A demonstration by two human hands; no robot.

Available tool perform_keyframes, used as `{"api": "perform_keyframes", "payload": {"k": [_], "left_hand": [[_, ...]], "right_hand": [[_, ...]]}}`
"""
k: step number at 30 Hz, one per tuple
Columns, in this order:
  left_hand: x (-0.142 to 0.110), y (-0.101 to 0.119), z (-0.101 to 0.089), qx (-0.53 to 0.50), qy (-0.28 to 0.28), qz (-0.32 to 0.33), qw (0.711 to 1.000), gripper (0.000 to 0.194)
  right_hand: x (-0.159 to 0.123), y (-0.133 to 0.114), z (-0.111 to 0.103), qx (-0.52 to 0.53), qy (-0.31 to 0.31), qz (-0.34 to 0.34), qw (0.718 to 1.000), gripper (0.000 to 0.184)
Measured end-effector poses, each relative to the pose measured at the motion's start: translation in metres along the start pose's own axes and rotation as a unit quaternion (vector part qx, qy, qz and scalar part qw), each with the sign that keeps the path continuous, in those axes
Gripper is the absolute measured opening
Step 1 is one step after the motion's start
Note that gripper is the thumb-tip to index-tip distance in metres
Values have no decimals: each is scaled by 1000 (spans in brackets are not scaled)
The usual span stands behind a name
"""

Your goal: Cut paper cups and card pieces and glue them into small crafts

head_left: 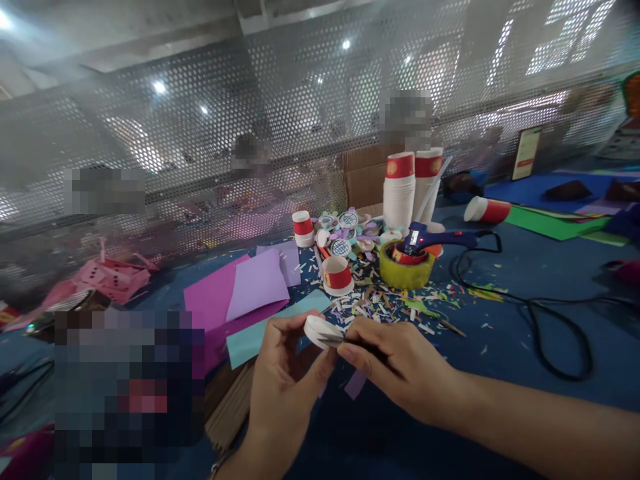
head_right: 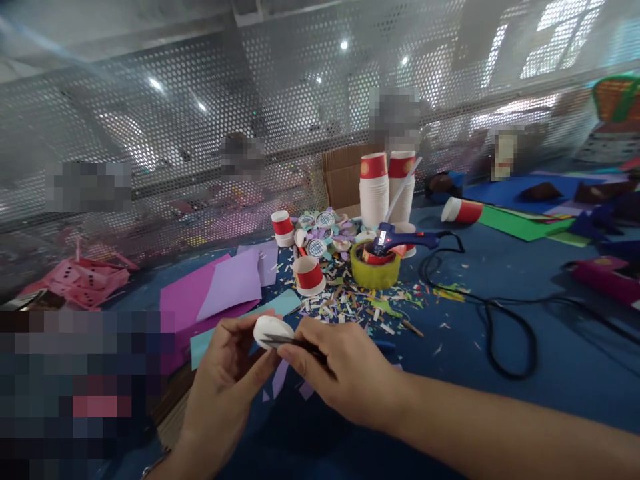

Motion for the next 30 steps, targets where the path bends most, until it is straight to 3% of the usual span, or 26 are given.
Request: {"api": "perform_keyframes", "payload": {"k": [7,14,30], "left_hand": [[-4,2,3,-41,22,-5,999,37],[0,1,3,-143,-53,-109,982,42],[1,-6,3,-139,-39,-91,985,33]], "right_hand": [[1,-2,0,-6,6,-5,1000,29],[0,-4,-3,-25,13,-15,999,29],[-1,0,1,-46,2,-12,999,30]]}}
Point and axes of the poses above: each hand's wrist, its own x-axis towards the middle knuckle, its own z-axis out of the palm, y = z × x, the point moved 4 cm from there along x, towards the middle knuckle, and after that the axes turned 10 degrees about x, right-handed, at the moved point
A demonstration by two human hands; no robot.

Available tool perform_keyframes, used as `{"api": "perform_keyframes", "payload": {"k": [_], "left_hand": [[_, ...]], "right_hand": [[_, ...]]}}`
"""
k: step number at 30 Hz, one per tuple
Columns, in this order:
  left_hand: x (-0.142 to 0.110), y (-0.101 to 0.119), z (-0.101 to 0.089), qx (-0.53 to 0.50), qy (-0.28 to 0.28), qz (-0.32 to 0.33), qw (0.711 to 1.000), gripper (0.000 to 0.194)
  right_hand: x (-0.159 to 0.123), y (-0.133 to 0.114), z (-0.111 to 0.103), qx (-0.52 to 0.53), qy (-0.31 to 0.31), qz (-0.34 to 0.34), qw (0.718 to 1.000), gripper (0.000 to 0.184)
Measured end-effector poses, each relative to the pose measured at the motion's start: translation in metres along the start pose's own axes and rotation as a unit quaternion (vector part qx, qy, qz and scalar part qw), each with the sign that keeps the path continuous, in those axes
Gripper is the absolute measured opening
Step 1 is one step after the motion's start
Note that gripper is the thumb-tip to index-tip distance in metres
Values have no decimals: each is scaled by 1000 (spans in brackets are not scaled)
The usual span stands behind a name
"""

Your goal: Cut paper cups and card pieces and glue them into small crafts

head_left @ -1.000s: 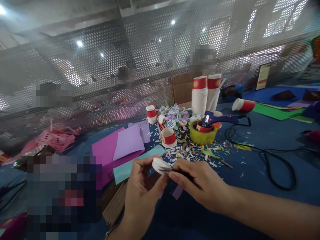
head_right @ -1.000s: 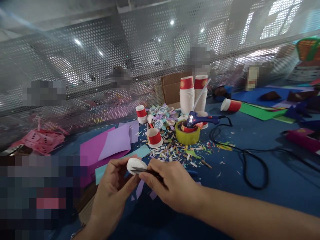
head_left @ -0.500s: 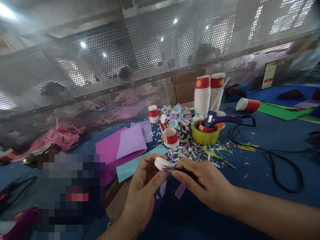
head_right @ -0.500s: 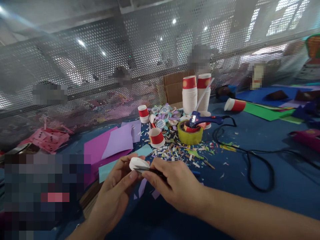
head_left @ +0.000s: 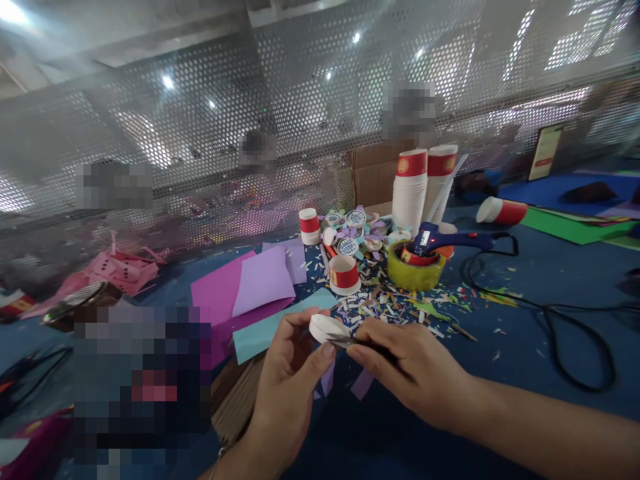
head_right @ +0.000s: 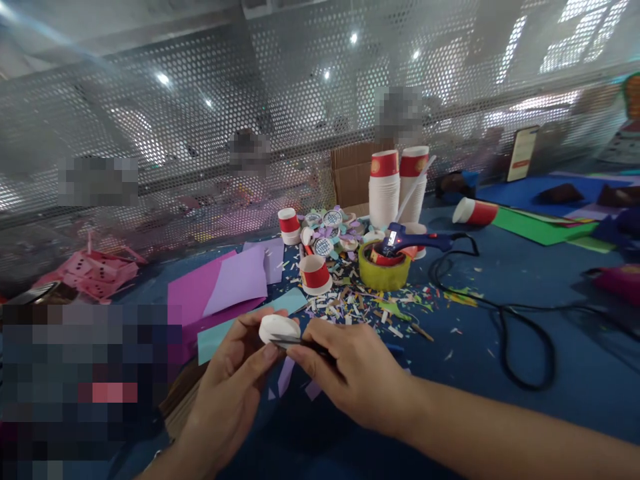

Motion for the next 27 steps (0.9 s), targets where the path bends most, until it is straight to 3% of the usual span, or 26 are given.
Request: {"api": "perform_keyframes", "payload": {"k": [7,16,23,27], "left_hand": [[-2,-1,2,33,-39,29,998,30],[-1,4,-3,14,24,36,999,29],[-2,8,-6,44,53,96,993,33],[-1,6,-4,67,6,101,993,34]], "right_hand": [[1,-1,-1,3,1,-6,1000,28],[2,-3,-5,-21,6,-5,1000,28],[3,-3,-6,-14,-10,3,1000,29],[3,-3,-6,-10,-33,-1,999,29]]}}
Point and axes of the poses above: each hand's wrist, its own x-axis towards the middle knuckle, its own z-axis out of the palm, y = z × x, the point moved 4 cm from there along x, towards the middle knuckle, and after that the axes turned 10 degrees about x, right-handed, at the moved point
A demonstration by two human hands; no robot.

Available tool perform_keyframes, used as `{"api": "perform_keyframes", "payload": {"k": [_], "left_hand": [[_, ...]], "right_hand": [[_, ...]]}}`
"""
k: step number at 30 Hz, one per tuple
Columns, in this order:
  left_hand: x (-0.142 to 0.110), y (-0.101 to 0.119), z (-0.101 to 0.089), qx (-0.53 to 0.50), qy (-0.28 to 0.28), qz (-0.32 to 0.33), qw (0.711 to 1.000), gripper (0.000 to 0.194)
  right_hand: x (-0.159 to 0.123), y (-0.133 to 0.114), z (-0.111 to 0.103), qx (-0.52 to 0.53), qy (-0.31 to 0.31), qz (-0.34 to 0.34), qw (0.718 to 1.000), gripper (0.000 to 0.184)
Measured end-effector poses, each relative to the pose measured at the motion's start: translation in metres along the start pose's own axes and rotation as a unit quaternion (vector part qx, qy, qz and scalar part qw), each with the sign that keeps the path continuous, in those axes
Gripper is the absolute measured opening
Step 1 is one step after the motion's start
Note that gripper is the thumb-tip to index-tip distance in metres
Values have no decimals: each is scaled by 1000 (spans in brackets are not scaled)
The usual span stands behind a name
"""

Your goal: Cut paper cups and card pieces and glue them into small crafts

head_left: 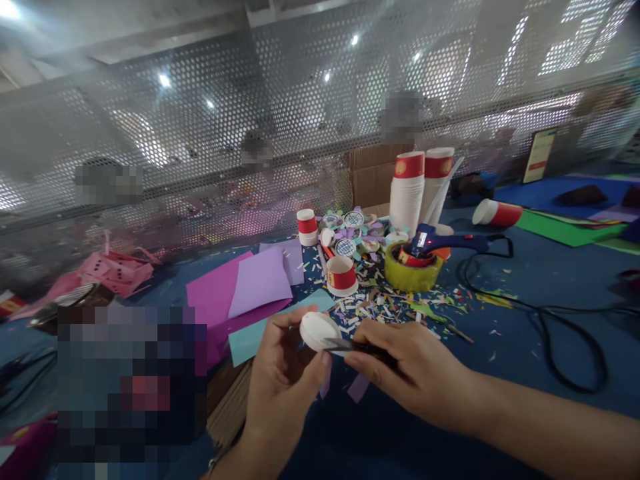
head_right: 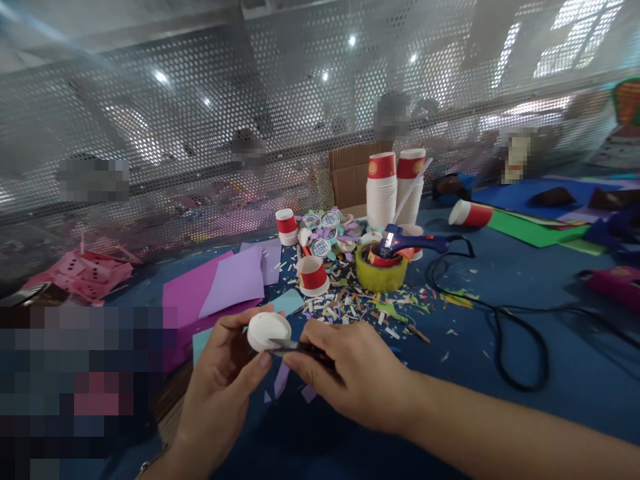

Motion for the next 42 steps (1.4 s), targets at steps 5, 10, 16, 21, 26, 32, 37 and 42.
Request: {"api": "perform_keyframes", "payload": {"k": [5,10,16,21,26,32,37,42], "left_hand": [[-1,-4,3,-1,-38,-32,999,35],[-2,-4,4,-12,-29,-49,998,33],[-2,-2,4,-21,-16,-62,998,33],[-1,-4,5,-44,-34,-84,995,32],[-1,-5,5,-40,-31,-97,994,32],[-3,-7,5,-39,-42,-96,994,31],[-4,-6,6,-44,-37,-110,992,32],[-3,-4,7,-41,-43,-111,992,30]], "right_hand": [[-2,0,0,3,-11,-2,1000,29],[-2,-3,-2,-2,-4,-7,1000,28],[-2,-5,-3,10,0,-18,1000,27],[-2,-3,-4,5,0,-12,1000,28],[-2,-2,-3,-2,4,-16,1000,29],[-3,-3,-3,-12,13,-23,1000,28],[-3,-2,-2,-12,18,-24,999,29],[-4,1,0,-21,18,-10,1000,30]]}}
Point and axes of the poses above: each hand's wrist, its own x-axis towards the middle knuckle, its own z-axis out of the palm, y = z × x, the point moved 4 cm from there along x, towards the middle knuckle, and after that the axes turned 10 degrees about x, right-handed, at the moved point
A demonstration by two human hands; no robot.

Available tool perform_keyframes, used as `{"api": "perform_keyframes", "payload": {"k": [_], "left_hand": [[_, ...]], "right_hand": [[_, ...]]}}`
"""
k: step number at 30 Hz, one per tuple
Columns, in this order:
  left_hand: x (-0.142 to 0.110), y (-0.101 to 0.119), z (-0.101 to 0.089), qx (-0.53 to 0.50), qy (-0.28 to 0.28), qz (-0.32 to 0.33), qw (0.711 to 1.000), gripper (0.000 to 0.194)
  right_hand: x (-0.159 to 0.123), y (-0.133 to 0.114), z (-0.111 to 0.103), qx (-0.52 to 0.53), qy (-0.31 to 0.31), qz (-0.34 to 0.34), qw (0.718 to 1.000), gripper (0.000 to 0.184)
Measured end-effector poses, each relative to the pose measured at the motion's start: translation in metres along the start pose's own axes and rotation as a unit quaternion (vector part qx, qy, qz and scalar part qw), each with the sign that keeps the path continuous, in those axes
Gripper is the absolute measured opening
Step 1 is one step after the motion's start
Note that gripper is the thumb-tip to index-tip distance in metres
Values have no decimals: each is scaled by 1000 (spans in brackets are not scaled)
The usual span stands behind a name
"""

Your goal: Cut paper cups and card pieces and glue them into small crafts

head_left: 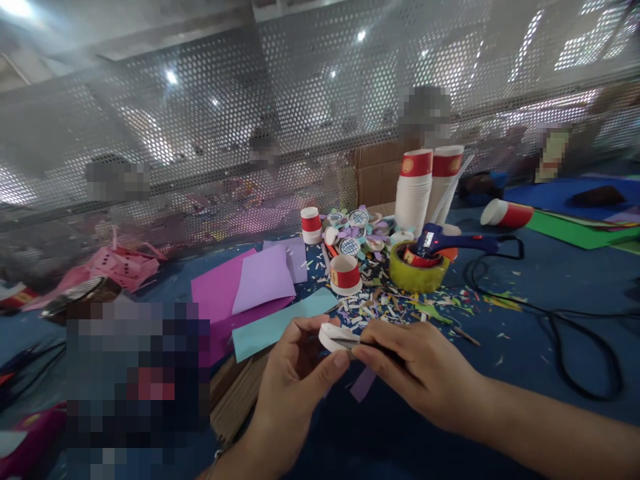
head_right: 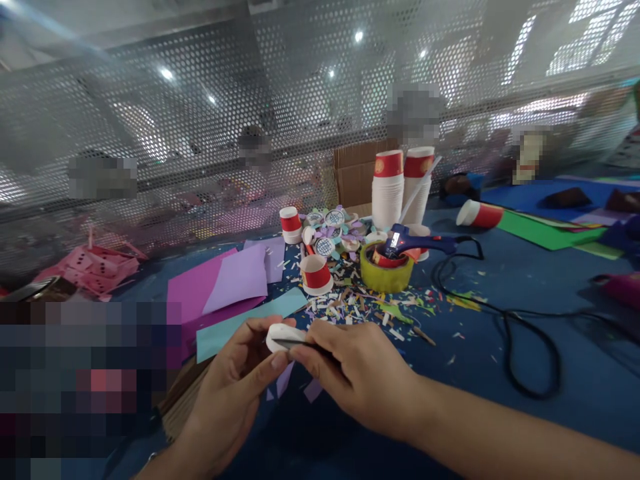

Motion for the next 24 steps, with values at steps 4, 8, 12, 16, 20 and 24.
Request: {"api": "perform_keyframes", "payload": {"k": [4,8,12,16,20,24], "left_hand": [[1,-1,-1,-4,0,-3,1000,32],[3,-2,-4,4,20,4,1000,39],[5,-2,-7,18,30,20,999,41],[6,-1,-8,41,19,44,998,38],[4,2,-6,46,26,58,997,40],[3,4,-1,56,3,66,996,42]], "right_hand": [[2,2,-1,9,16,5,1000,31],[4,4,-5,27,32,18,999,31],[5,4,-6,34,25,20,999,30],[4,2,-2,24,7,23,999,28],[2,3,3,8,-11,26,1000,28],[2,2,4,12,-17,31,999,28]]}}
Point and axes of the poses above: each hand's wrist, its own x-axis towards the middle knuckle, its own z-axis out of the palm, y = z × x, the point moved 4 cm from there along x, towards the middle knuckle, and after that the axes turned 10 degrees about x, right-handed, at the moved point
